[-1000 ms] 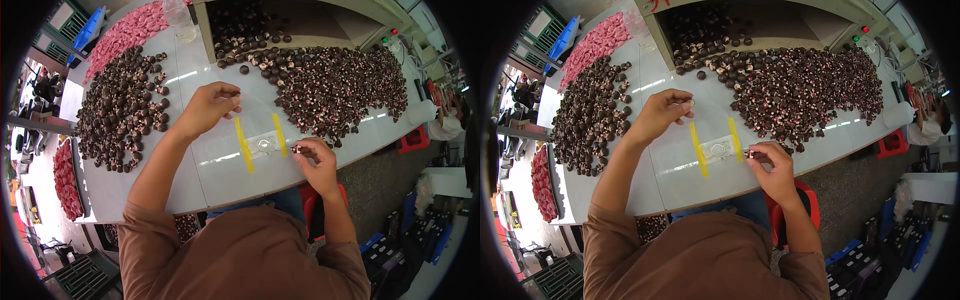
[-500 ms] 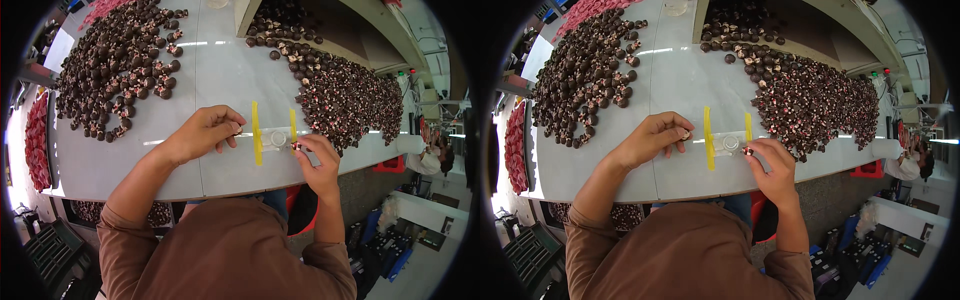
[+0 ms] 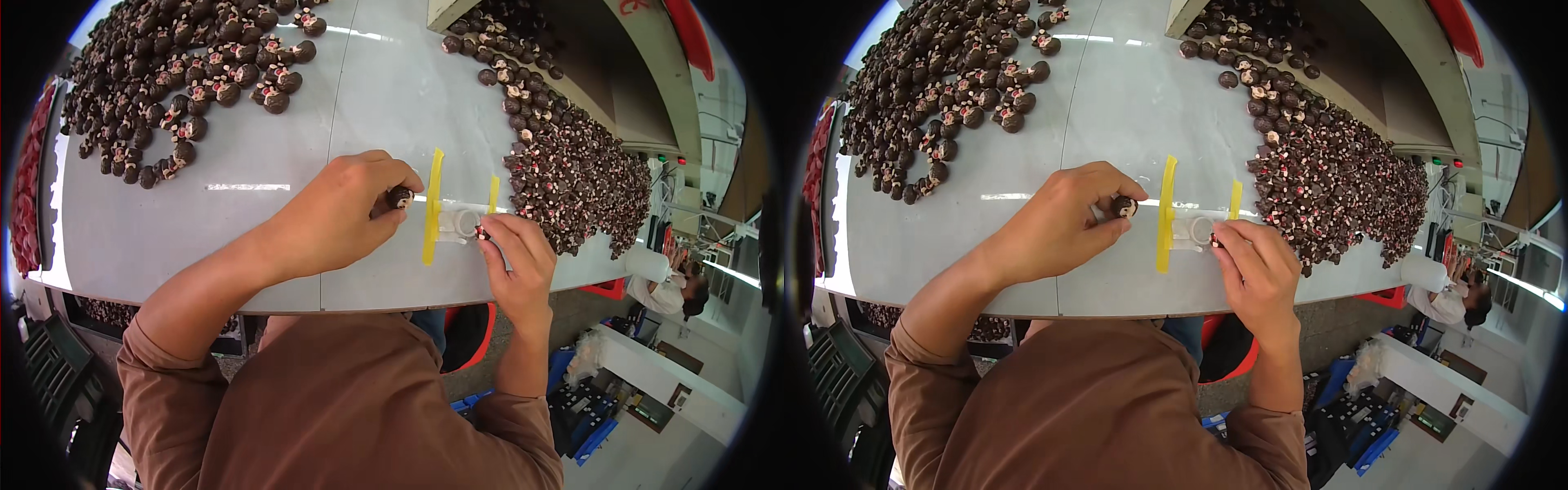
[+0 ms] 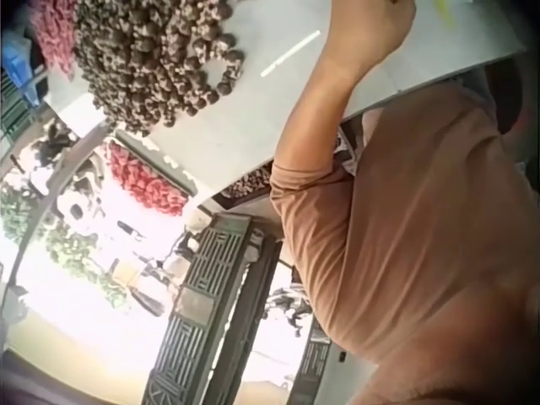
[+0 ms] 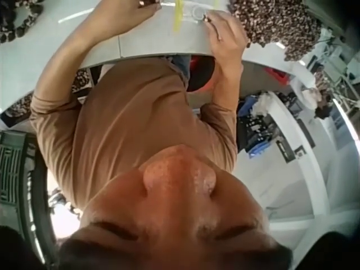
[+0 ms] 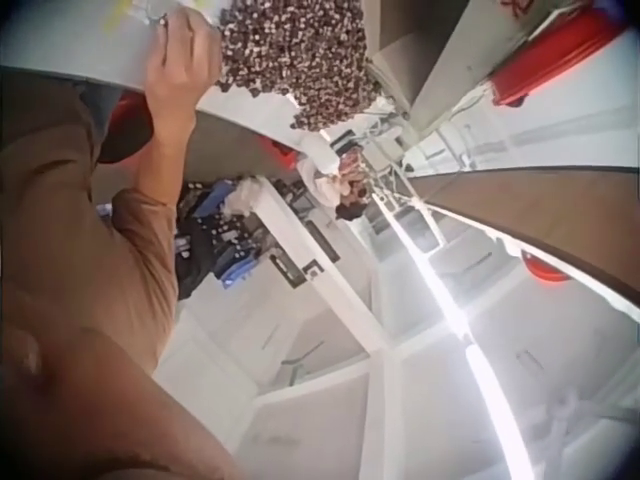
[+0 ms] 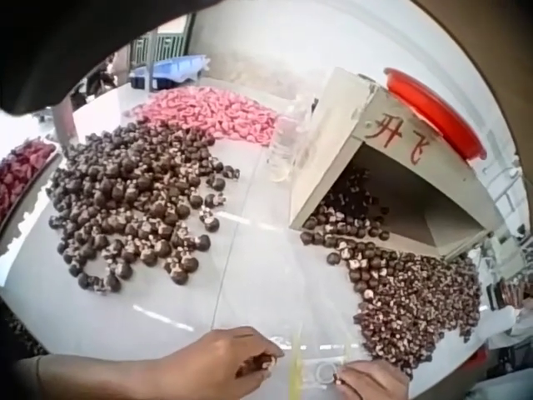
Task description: Selecting small brown toy components from a large pile and placing them into a measuring gauge on the workbench.
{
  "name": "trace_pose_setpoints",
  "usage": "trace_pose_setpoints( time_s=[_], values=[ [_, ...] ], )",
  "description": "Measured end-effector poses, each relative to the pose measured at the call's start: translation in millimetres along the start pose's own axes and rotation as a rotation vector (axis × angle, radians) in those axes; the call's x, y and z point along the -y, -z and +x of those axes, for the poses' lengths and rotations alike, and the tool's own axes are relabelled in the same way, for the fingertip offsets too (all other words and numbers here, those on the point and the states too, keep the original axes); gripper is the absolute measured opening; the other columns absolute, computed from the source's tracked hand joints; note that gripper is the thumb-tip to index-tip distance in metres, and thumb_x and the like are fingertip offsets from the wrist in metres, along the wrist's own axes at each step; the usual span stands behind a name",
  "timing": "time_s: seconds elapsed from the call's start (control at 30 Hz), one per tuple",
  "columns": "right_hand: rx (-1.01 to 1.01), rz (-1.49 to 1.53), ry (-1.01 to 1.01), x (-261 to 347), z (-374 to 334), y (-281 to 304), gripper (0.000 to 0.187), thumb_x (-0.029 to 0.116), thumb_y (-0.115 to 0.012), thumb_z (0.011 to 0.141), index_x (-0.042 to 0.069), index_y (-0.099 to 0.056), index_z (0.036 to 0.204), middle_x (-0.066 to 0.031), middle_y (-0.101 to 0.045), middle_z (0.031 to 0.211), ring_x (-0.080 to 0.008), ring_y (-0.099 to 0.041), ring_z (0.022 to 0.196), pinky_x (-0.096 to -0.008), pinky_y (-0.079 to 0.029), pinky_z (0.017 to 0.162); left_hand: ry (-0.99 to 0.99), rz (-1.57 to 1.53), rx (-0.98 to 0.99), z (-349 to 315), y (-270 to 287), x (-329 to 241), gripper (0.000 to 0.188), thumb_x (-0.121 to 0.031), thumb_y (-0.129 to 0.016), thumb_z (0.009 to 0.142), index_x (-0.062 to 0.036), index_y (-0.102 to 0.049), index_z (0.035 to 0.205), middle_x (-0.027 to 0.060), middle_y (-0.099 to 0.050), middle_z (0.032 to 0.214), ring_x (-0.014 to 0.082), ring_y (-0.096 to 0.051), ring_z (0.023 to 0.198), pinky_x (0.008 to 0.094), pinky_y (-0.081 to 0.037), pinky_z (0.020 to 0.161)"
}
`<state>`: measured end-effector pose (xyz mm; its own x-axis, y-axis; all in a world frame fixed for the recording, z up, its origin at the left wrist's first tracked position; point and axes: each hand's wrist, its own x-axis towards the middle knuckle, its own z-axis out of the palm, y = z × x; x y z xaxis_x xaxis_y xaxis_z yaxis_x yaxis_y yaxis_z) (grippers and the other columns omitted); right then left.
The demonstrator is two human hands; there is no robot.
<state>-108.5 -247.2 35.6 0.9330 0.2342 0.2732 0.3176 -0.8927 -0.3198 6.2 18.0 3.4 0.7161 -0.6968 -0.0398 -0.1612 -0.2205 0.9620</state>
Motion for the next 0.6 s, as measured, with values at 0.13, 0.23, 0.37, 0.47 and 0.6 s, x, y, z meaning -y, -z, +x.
trace_pose_setpoints(
  time_s=[0.13,0.23,0.37,0.47,0.6],
  values=[
    [0.026,-0.044,0.015,1,2,0,0.031,-0.005,-0.080,0.079,-0.001,-0.075,0.109,-0.0133,-0.073,0.104,-0.0308,-0.070,0.090,-0.0394,-0.057,0.076,-0.037,0.014,0.001,-2,-4,3,0.029,0.002,-0.072,0.088,0.0015,-0.070,0.117,0.0138,-0.066,0.103,0.0222,-0.070,0.085,0.0346,-0.060,0.074],
    [0.035,-0.058,0.030,3,5,0,0.030,-0.005,-0.079,0.078,0.000,-0.075,0.108,-0.0127,-0.073,0.103,-0.0307,-0.070,0.089,-0.0397,-0.056,0.075,-0.069,0.043,0.004,-3,-7,5,0.029,0.002,-0.072,0.088,0.0020,-0.070,0.117,0.0140,-0.068,0.101,0.0221,-0.071,0.084,0.0347,-0.061,0.073],
    [0.049,-0.079,0.039,4,6,1,0.029,-0.004,-0.079,0.078,0.000,-0.075,0.107,-0.0120,-0.072,0.102,-0.0308,-0.068,0.088,-0.0401,-0.055,0.073,0.017,-0.011,0.016,-1,-9,-1,0.029,0.002,-0.073,0.088,0.0023,-0.070,0.117,0.0141,-0.069,0.099,0.0218,-0.072,0.083,0.0346,-0.062,0.073],
    [0.052,-0.074,0.039,5,8,2,0.030,-0.004,-0.079,0.078,0.000,-0.075,0.107,-0.0119,-0.072,0.102,-0.0309,-0.067,0.087,-0.0403,-0.055,0.072,0.003,0.023,0.065,-2,-10,3,0.030,0.001,-0.074,0.088,0.0022,-0.071,0.117,0.0145,-0.071,0.098,0.0219,-0.072,0.083,0.0346,-0.062,0.074],
    [0.041,-0.076,0.024,8,6,7,0.030,-0.004,-0.079,0.078,0.000,-0.075,0.107,-0.0116,-0.071,0.101,-0.0309,-0.066,0.086,-0.0405,-0.054,0.072,-0.086,-0.019,0.064,-3,-14,5,0.031,0.000,-0.077,0.088,0.0026,-0.071,0.118,0.0142,-0.072,0.096,0.0211,-0.072,0.082,0.0332,-0.062,0.075]
  ],
)
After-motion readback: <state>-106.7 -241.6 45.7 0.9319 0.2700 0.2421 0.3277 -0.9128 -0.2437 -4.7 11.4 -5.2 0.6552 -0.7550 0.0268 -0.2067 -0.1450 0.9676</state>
